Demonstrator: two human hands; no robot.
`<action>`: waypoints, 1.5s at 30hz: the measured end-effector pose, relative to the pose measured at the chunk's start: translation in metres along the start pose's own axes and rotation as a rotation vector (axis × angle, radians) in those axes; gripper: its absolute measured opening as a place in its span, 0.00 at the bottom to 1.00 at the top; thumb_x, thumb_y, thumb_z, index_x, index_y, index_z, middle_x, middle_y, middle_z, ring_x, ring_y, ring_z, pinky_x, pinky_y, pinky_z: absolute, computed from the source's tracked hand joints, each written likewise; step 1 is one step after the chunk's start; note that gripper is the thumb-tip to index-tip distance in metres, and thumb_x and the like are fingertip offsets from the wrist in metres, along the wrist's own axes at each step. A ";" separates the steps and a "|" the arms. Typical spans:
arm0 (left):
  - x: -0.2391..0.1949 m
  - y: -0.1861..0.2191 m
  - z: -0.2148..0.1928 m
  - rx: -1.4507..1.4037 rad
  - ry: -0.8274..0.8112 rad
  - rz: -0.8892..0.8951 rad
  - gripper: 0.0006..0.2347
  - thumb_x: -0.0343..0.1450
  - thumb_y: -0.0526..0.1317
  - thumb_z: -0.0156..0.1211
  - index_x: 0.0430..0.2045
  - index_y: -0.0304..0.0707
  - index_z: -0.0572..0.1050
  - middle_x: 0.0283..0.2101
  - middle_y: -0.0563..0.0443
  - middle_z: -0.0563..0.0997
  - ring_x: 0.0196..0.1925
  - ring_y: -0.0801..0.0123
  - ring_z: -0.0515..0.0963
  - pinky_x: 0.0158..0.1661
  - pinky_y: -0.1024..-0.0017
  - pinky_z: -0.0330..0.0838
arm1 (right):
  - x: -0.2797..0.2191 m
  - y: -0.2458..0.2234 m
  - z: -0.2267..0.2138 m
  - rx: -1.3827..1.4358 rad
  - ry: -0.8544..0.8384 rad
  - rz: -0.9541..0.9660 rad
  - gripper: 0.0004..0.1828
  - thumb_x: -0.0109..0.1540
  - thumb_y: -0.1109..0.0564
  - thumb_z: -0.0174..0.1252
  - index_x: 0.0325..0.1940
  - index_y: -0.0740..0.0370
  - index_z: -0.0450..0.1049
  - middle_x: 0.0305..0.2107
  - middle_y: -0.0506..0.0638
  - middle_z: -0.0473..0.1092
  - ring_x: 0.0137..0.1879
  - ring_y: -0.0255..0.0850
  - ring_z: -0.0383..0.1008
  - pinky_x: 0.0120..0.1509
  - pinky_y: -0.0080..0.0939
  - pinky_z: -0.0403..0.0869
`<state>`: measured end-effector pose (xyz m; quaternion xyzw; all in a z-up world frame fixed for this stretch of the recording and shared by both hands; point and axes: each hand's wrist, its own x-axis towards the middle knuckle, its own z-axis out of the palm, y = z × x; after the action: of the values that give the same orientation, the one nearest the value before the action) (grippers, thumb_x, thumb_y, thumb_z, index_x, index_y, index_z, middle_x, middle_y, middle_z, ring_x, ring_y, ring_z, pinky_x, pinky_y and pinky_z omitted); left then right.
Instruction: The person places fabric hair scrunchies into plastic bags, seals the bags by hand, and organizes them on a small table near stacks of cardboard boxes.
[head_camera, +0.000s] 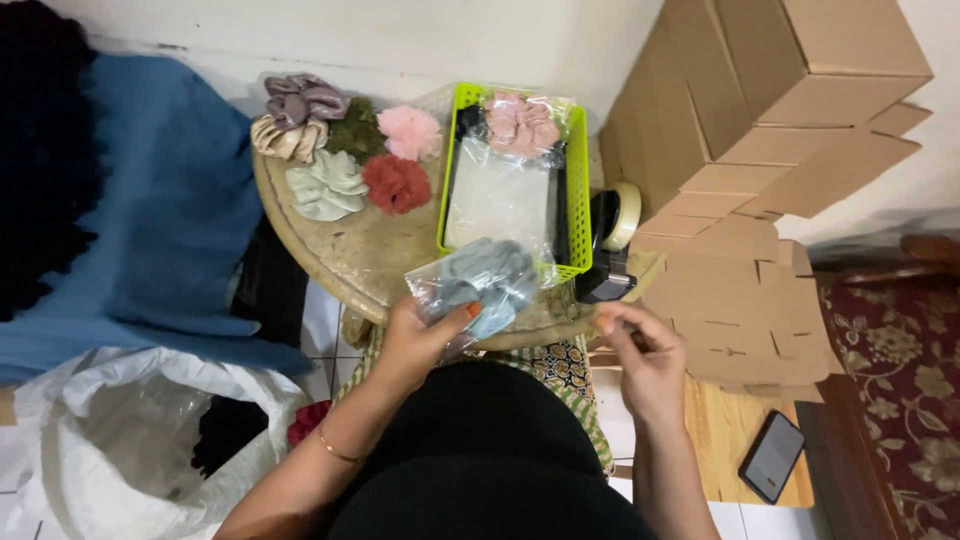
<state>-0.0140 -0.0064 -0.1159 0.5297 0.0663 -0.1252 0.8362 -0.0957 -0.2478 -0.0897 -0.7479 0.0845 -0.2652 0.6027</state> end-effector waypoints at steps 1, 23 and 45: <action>0.000 0.003 0.002 0.050 -0.011 0.025 0.14 0.60 0.34 0.78 0.34 0.29 0.80 0.27 0.42 0.83 0.27 0.66 0.82 0.27 0.64 0.83 | -0.003 -0.001 0.002 0.059 -0.088 0.009 0.15 0.59 0.69 0.65 0.49 0.64 0.81 0.25 0.55 0.76 0.31 0.37 0.70 0.41 0.35 0.72; -0.025 0.002 0.031 0.196 -0.144 0.488 0.17 0.62 0.31 0.73 0.45 0.29 0.81 0.41 0.36 0.86 0.50 0.60 0.82 0.47 0.61 0.79 | 0.007 -0.016 0.057 0.105 -0.274 -0.080 0.49 0.58 0.69 0.65 0.79 0.62 0.47 0.23 0.54 0.75 0.24 0.33 0.71 0.32 0.30 0.73; -0.019 -0.024 0.010 0.093 0.092 0.429 0.16 0.59 0.28 0.75 0.39 0.31 0.81 0.33 0.42 0.85 0.38 0.68 0.83 0.42 0.68 0.79 | -0.009 0.014 0.085 -0.057 -0.268 0.040 0.63 0.51 0.63 0.75 0.80 0.63 0.40 0.27 0.59 0.75 0.25 0.43 0.71 0.29 0.36 0.68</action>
<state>-0.0394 -0.0226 -0.1275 0.5748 -0.0157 0.0768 0.8145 -0.0581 -0.1748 -0.1172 -0.7914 0.0257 -0.1481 0.5925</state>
